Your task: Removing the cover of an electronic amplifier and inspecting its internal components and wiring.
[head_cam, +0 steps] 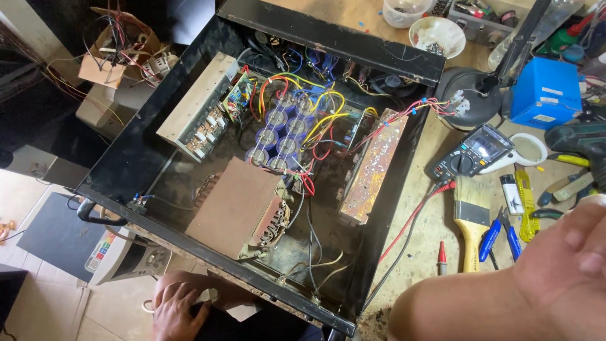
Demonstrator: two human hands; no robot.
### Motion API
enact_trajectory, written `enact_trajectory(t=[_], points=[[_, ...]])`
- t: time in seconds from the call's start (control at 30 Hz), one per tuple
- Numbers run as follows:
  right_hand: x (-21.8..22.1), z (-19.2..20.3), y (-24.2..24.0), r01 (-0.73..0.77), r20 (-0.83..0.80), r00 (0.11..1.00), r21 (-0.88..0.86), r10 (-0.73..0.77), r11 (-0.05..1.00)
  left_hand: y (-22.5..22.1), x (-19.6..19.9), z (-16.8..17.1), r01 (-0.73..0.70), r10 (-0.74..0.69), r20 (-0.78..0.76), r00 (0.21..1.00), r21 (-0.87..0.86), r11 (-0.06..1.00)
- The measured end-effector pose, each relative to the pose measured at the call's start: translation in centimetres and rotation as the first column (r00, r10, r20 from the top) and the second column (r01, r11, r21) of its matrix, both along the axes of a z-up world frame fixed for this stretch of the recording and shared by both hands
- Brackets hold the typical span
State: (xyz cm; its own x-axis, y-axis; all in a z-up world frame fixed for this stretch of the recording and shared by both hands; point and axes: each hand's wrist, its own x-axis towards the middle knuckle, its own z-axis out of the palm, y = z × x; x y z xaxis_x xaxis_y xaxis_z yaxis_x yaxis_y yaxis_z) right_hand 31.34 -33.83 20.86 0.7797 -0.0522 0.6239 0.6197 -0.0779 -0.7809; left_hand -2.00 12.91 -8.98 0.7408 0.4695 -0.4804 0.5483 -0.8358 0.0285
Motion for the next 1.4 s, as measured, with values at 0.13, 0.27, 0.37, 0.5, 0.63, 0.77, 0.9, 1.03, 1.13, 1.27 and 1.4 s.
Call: enact_trajectory(t=[0.13, 0.27, 0.37, 0.5, 0.63, 0.77, 0.9, 1.03, 1.13, 1.27, 1.4], points=[[-0.1, 0.2, 0.2, 0.019, -0.007, 1.000, 0.077, -0.018, 0.997, 0.6, 0.1, 0.2, -0.030, 0.027, -0.047, 0.998, -0.050, 0.998], [-0.7, 0.3, -0.1, 0.043, -0.009, 0.999, 0.126, -0.042, 0.991, 0.8, -0.2, -0.2, -0.006, 0.005, -0.016, 1.000, -0.018, 1.000], [-0.6, 0.5, -0.7, 0.058, -0.013, 0.998, 0.179, -0.056, 0.982, 0.7, -1.0, -1.4, 0.036, -0.038, 0.062, 0.997, 0.033, 0.999], [-0.7, 1.5, -0.4, 0.074, -0.014, 0.997, 0.209, -0.072, 0.975, 0.8, -2.8, -4.4, 0.002, -0.063, 0.344, 0.937, 0.175, 0.985], [-1.2, 2.1, 0.2, 0.120, -0.033, 0.993, 0.191, -0.115, 0.974, 1.5, -2.5, -4.8, -0.012, -0.010, 0.133, 0.991, 0.164, 0.986], [-1.0, 2.1, 0.1, 0.102, -0.023, 0.995, 0.197, -0.100, 0.975, 0.8, -2.2, -3.6, -0.031, 0.001, 0.201, 0.980, 0.147, 0.989], [-0.8, 1.1, -0.6, 0.079, -0.039, 0.997, 0.231, -0.072, 0.970, 0.8, -2.5, -2.6, 0.005, -0.054, 0.380, 0.923, 0.129, 0.992], [-0.4, 1.0, -0.9, 0.066, -0.050, 0.997, 0.211, -0.056, 0.975, 0.6, -2.1, -1.5, -0.023, 0.016, 0.224, 0.974, 0.025, 0.999], [-0.1, 2.3, 0.5, 0.085, -0.041, 0.996, 0.245, -0.077, 0.966, 0.3, -2.5, -2.3, -0.011, -0.025, 0.265, 0.964, 0.134, 0.991], [0.0, 3.1, 1.0, 0.050, -0.046, 0.998, 0.244, -0.040, 0.968, 0.5, -2.0, -2.1, -0.041, 0.029, 0.113, 0.993, 0.106, 0.994], [-0.7, 3.0, 1.1, 0.051, -0.040, 0.998, 0.190, -0.044, 0.980, 0.9, -2.6, -2.6, -0.005, -0.030, 0.262, 0.965, 0.131, 0.991]])
